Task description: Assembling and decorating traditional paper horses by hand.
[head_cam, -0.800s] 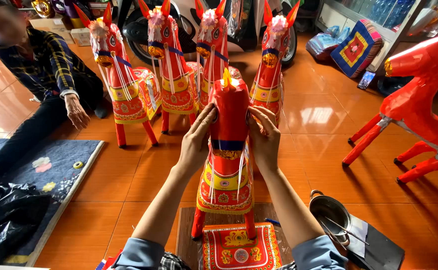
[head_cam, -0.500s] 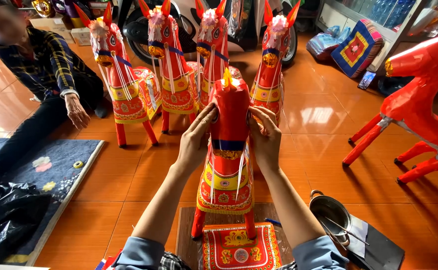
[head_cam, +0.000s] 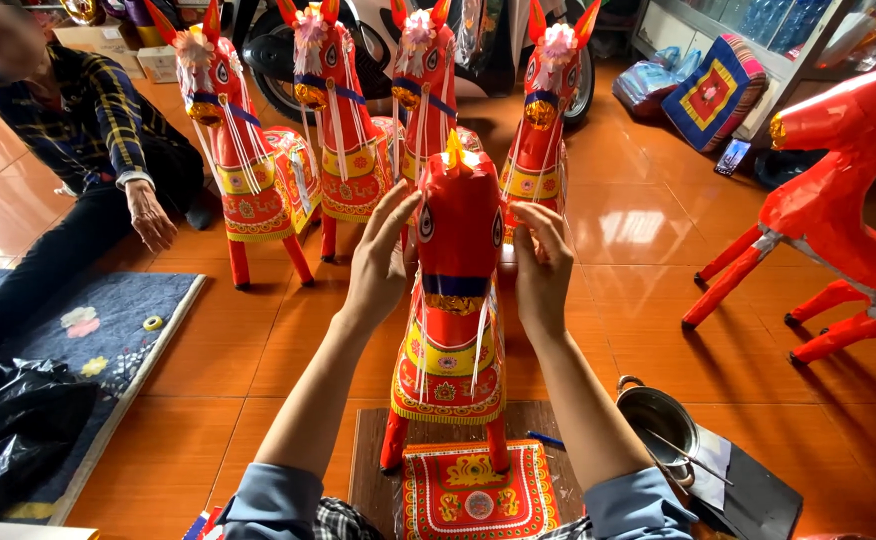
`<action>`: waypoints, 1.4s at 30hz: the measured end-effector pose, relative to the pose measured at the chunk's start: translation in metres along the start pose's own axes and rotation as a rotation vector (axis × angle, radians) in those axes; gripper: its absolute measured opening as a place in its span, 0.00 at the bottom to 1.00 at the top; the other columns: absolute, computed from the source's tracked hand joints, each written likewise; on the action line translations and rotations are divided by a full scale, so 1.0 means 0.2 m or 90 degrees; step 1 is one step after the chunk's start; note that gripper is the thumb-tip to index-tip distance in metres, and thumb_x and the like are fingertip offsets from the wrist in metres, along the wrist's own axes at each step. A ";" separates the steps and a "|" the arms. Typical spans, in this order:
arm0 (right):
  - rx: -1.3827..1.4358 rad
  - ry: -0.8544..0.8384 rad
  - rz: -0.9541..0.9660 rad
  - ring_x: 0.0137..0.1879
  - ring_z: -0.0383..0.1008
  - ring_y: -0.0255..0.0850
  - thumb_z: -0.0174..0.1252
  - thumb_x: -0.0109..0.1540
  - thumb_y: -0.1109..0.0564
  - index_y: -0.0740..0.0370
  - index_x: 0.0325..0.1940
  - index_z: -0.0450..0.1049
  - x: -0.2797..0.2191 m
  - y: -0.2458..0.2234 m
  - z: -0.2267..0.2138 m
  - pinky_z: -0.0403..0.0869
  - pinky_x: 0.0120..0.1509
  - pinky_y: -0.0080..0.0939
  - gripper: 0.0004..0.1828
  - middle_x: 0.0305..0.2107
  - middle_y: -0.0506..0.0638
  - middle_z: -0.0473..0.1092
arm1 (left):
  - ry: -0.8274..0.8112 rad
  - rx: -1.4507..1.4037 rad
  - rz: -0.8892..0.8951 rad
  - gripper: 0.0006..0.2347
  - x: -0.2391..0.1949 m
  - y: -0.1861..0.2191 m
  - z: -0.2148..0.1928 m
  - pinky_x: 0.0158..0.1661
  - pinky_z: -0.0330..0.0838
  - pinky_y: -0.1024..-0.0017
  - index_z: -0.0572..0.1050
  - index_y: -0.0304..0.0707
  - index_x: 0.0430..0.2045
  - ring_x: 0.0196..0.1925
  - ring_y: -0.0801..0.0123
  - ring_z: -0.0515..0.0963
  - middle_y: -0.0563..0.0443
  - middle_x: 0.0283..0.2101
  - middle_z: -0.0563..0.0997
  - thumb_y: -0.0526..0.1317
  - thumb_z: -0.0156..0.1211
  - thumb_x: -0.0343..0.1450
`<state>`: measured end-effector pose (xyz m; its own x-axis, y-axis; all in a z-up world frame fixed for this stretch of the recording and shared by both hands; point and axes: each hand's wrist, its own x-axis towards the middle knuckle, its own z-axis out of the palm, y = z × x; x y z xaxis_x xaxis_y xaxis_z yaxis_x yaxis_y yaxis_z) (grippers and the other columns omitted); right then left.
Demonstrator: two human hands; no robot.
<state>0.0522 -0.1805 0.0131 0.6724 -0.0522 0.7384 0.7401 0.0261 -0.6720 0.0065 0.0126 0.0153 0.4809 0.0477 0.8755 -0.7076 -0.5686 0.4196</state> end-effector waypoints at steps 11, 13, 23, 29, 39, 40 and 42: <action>-0.292 -0.216 -0.178 0.71 0.49 0.62 0.36 0.71 0.41 0.47 0.67 0.63 0.24 0.05 0.05 0.50 0.72 0.62 0.23 0.67 0.59 0.47 | -0.074 0.282 -0.009 0.27 0.23 -0.03 0.11 0.60 0.56 0.35 0.73 0.38 0.54 0.68 0.35 0.55 0.33 0.65 0.61 0.17 0.39 0.62; -0.332 -0.221 -0.216 0.70 0.50 0.62 0.36 0.72 0.42 0.47 0.63 0.67 0.24 0.04 0.03 0.51 0.72 0.62 0.22 0.67 0.57 0.49 | -0.075 0.317 -0.005 0.27 0.22 -0.02 0.12 0.59 0.58 0.36 0.76 0.39 0.51 0.68 0.37 0.55 0.34 0.64 0.62 0.17 0.40 0.61; -0.204 -0.168 -0.233 0.60 0.64 0.49 0.46 0.70 0.54 0.59 0.61 0.69 0.14 -0.08 -0.13 0.67 0.60 0.49 0.17 0.52 0.56 0.65 | 0.004 0.140 -0.051 0.23 0.09 -0.06 0.04 0.60 0.60 0.43 0.76 0.45 0.50 0.66 0.43 0.63 0.40 0.61 0.67 0.20 0.45 0.65; -0.118 -0.083 -0.107 0.45 0.72 0.39 0.57 0.66 0.63 0.62 0.51 0.76 0.02 0.04 -0.13 0.75 0.42 0.36 0.09 0.40 0.51 0.68 | 0.123 0.072 -0.045 0.16 -0.02 -0.10 0.04 0.41 0.75 0.68 0.80 0.45 0.42 0.42 0.63 0.78 0.52 0.41 0.74 0.24 0.57 0.66; -0.175 -0.074 -0.201 0.47 0.70 0.49 0.50 0.65 0.71 0.63 0.55 0.74 -0.07 -0.03 -0.08 0.74 0.48 0.46 0.17 0.39 0.56 0.67 | 0.033 0.247 0.079 0.27 -0.11 -0.01 0.10 0.47 0.74 0.62 0.71 0.37 0.57 0.50 0.49 0.74 0.42 0.50 0.71 0.20 0.48 0.62; -0.175 -0.074 -0.201 0.47 0.70 0.49 0.50 0.65 0.71 0.63 0.55 0.74 -0.08 -0.02 -0.07 0.74 0.48 0.46 0.17 0.39 0.56 0.67 | 0.033 0.247 0.080 0.27 -0.12 -0.01 0.11 0.47 0.74 0.62 0.71 0.37 0.57 0.50 0.49 0.74 0.42 0.50 0.71 0.20 0.48 0.62; -0.202 -0.074 -0.217 0.49 0.72 0.51 0.50 0.64 0.71 0.63 0.55 0.74 -0.11 -0.01 -0.06 0.73 0.51 0.47 0.17 0.40 0.56 0.69 | 0.012 0.258 0.078 0.28 -0.14 0.00 0.11 0.53 0.72 0.61 0.69 0.36 0.59 0.56 0.46 0.72 0.39 0.52 0.71 0.20 0.49 0.61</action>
<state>0.0353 -0.1922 -0.0017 0.4031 0.1076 0.9088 0.8896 -0.2794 -0.3614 0.0052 -0.0071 -0.0153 0.3941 -0.0276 0.9186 -0.4962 -0.8478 0.1874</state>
